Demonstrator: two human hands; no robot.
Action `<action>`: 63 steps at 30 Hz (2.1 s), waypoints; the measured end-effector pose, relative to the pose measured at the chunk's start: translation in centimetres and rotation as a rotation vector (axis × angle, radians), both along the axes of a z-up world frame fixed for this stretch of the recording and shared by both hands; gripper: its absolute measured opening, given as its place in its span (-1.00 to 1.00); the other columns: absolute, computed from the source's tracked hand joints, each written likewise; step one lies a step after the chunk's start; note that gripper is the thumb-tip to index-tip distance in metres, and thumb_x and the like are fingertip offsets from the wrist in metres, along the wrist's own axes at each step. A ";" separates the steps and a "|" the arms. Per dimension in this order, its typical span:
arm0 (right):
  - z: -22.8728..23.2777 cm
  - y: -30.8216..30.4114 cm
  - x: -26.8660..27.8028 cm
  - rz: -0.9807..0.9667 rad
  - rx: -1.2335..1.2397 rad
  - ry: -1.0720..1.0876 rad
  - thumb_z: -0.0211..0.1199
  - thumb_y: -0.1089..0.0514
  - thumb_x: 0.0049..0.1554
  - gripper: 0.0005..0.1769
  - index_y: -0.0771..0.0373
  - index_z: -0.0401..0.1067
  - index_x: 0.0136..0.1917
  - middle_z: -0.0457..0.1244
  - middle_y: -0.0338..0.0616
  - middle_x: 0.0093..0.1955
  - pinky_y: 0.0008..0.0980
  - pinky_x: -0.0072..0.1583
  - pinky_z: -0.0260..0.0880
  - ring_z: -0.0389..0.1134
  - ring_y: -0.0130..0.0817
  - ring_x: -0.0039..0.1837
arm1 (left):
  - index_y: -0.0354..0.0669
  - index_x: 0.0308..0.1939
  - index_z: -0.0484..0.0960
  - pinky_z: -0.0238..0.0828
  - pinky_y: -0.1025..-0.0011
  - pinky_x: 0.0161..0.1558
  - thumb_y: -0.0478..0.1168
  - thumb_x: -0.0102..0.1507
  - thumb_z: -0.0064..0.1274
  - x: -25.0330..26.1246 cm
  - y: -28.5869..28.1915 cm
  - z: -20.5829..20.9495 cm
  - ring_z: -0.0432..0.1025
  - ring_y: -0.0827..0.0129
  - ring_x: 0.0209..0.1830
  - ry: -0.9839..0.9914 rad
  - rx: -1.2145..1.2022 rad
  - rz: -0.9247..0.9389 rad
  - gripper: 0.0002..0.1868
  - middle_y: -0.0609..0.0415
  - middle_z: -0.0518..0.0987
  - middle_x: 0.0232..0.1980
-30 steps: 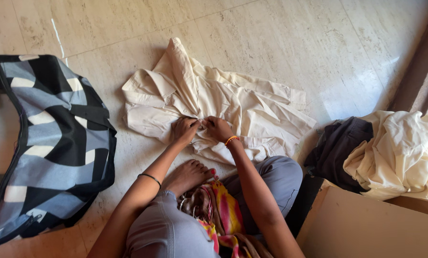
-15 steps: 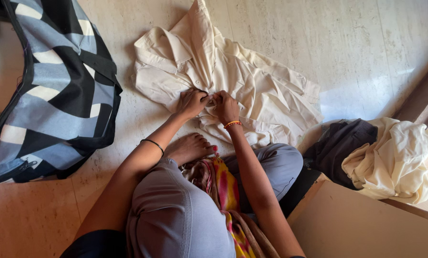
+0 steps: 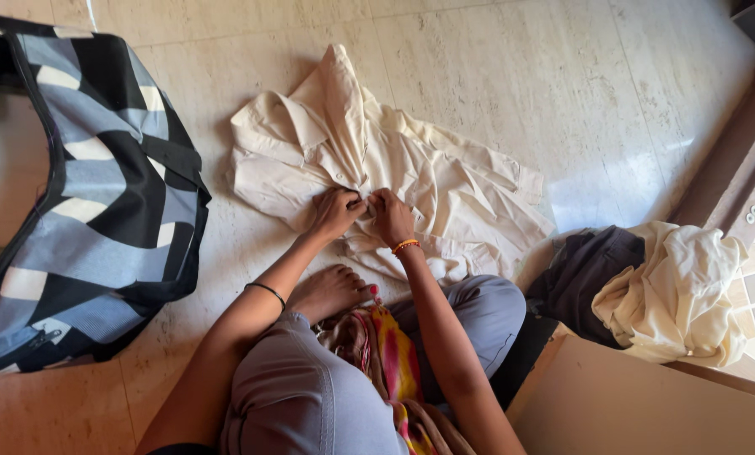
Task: The person buttons a shirt by hand and then rolls it into a bundle while sitting on the floor.
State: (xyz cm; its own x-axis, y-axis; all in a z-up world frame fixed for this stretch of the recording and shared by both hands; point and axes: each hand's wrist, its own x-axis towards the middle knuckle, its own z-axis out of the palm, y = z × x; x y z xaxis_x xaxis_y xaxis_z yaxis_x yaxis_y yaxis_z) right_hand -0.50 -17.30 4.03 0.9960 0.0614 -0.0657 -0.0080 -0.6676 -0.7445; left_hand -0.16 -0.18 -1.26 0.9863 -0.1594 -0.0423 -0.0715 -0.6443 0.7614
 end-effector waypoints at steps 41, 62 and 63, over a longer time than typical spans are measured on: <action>-6.5 -4.2 3.0 -0.026 0.730 0.448 0.15 0.01 0.36 -0.66 0.37 0.49 0.00 0.21 -0.46 -0.23 -0.55 -0.18 0.16 0.12 -0.66 -0.20 | -0.07 -0.32 0.72 0.22 0.18 0.22 -0.12 0.19 0.07 -0.3 0.2 0.5 0.43 0.24 0.13 0.072 -0.040 -0.128 -0.83 0.10 0.62 0.00; 7.8 -2.4 0.7 0.088 -0.106 -0.440 0.41 0.21 0.10 -0.82 0.03 0.64 0.01 0.33 -0.19 0.06 -0.22 0.10 0.38 0.34 -0.21 0.05 | -0.10 0.10 0.53 0.37 0.13 -0.02 -0.17 0.13 0.32 -0.4 -0.6 8.7 0.42 0.00 0.11 -0.109 -0.020 0.513 -0.52 -0.02 0.46 0.12; 8.0 -1.9 0.6 0.117 -0.147 -0.464 0.41 0.20 0.06 -0.74 0.06 0.61 0.06 0.33 -0.18 0.09 -0.18 0.13 0.33 0.32 -0.17 0.09 | -0.10 0.06 0.58 0.36 0.12 -0.01 -0.18 0.14 0.31 -0.4 -0.7 8.4 0.43 0.00 0.11 -0.115 -0.011 0.491 -0.57 -0.02 0.48 0.11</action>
State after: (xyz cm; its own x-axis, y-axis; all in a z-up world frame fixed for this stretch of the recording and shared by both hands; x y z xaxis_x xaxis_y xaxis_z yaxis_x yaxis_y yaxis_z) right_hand 0.10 -19.16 12.00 0.9094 0.1975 0.3659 0.3825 -0.7427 -0.5497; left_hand -0.58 -0.84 7.10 0.9432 0.3248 0.0704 0.1539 -0.6147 0.7736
